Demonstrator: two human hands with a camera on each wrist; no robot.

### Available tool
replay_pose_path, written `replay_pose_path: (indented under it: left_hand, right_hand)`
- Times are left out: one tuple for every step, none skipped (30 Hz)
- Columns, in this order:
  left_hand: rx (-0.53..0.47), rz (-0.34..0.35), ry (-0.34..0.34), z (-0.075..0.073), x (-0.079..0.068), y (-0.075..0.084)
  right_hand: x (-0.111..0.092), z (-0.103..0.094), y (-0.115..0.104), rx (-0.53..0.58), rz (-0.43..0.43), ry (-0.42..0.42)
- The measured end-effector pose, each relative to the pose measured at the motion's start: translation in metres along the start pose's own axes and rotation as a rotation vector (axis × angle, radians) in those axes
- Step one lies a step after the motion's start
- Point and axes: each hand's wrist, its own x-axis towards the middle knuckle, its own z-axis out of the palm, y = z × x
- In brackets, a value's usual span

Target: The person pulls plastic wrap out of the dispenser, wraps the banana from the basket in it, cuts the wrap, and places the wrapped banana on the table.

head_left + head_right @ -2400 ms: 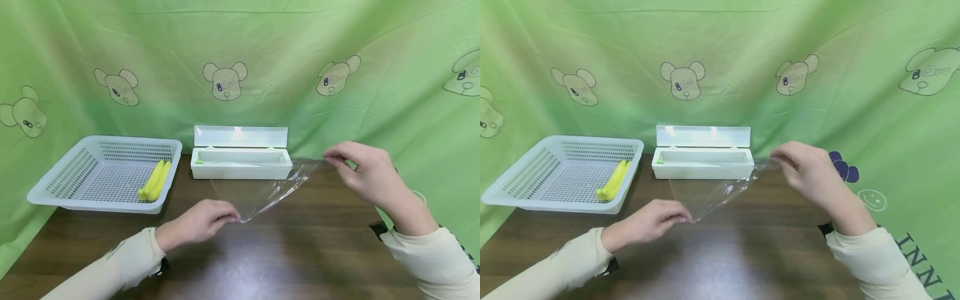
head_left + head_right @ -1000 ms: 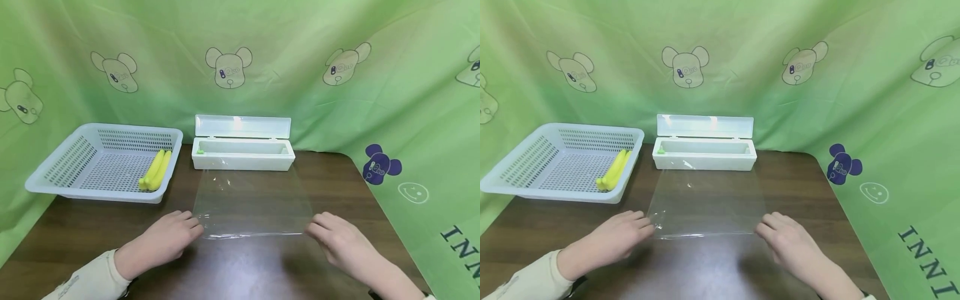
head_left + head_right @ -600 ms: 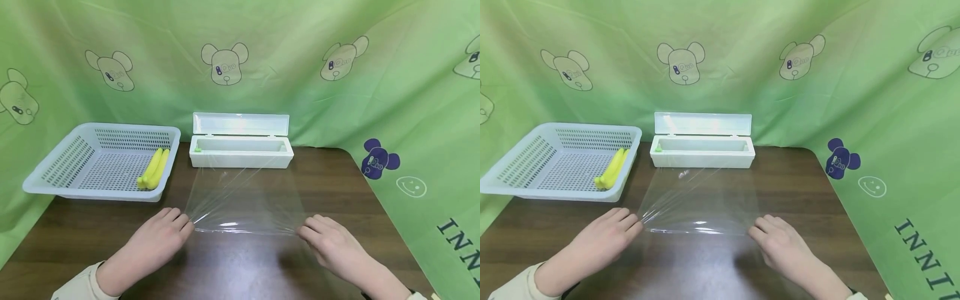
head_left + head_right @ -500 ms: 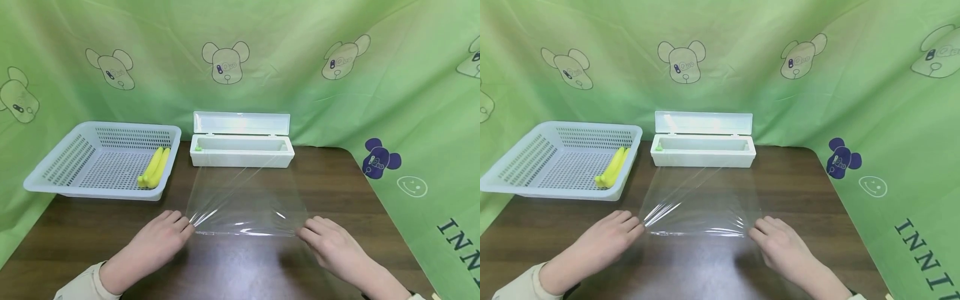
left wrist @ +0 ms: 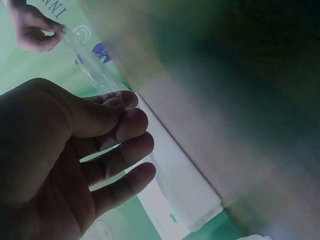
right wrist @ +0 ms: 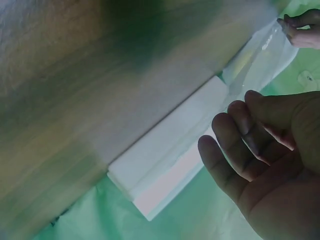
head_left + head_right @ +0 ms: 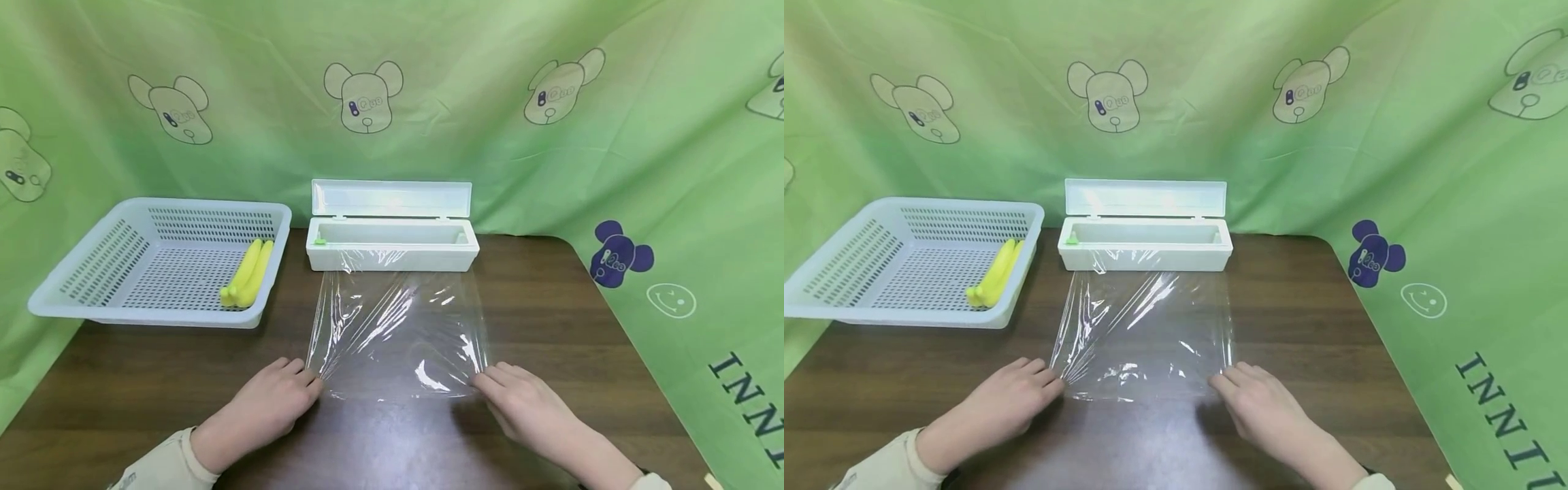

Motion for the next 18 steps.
replay_pose_path:
  left_hand:
    - [-0.005,-0.005,-0.004,0.001,0.0,-0.001]
    - [-0.008,-0.009,-0.006,0.003,0.001,-0.001]
    - [-0.012,-0.013,-0.008,0.004,0.001,-0.002]
    - [-0.016,-0.017,-0.014,0.005,0.001,-0.003]
    - [-0.019,-0.018,-0.018,0.006,0.001,-0.004]
    - [-0.023,-0.02,-0.023,0.007,0.002,-0.005]
    - [-0.026,-0.023,-0.027,0.008,0.002,-0.006]
    - [-0.027,-0.025,-0.031,0.01,0.003,-0.007]
    - [-0.031,-0.028,-0.035,0.011,0.003,-0.008]
    - [-0.033,-0.032,-0.041,0.012,0.004,-0.009]
    - [-0.033,-0.038,-0.045,0.013,0.005,-0.01]
    - [-0.037,-0.046,-0.053,0.014,0.006,-0.011]
    - [-0.034,-0.053,-0.059,0.015,0.007,-0.012]
    - [-0.033,-0.061,-0.065,0.016,0.009,-0.013]
    - [-0.032,-0.07,-0.073,0.017,0.01,-0.013]
    - [-0.028,-0.08,-0.079,0.018,0.012,-0.014]
    - [-0.024,-0.091,-0.086,0.02,0.014,-0.014]
    - [-0.021,-0.101,-0.093,0.021,0.016,-0.014]
  right_hand:
    - [0.0,0.002,0.0,0.005,0.005,0.002]
    - [0.0,0.003,0.001,0.005,0.009,0.006]
    - [0.001,0.005,0.002,0.007,0.01,0.009]
    - [0.002,0.007,0.003,0.01,0.01,0.01]
    - [0.002,0.009,0.005,0.016,0.008,0.01]
    - [0.003,0.01,0.006,0.02,0.01,0.007]
    - [0.003,0.012,0.007,0.027,0.007,0.006]
    - [0.003,0.013,0.007,0.032,0.005,0.003]
    - [0.004,0.015,0.008,0.035,0.003,-0.001]
    - [0.004,0.016,0.008,0.041,0.002,-0.006]
    - [0.004,0.017,0.009,0.041,0.004,-0.01]
    - [0.005,0.018,0.009,0.042,0.007,-0.016]
    - [0.005,0.02,0.01,0.045,0.011,-0.021]
    - [0.006,0.021,0.01,0.043,0.015,-0.03]
    - [0.007,0.022,0.011,0.044,0.019,-0.038]
    - [0.007,0.024,0.012,0.045,0.024,-0.047]
    - [0.008,0.026,0.013,0.044,0.031,-0.058]
    - [0.009,0.028,0.014,0.045,0.037,-0.069]
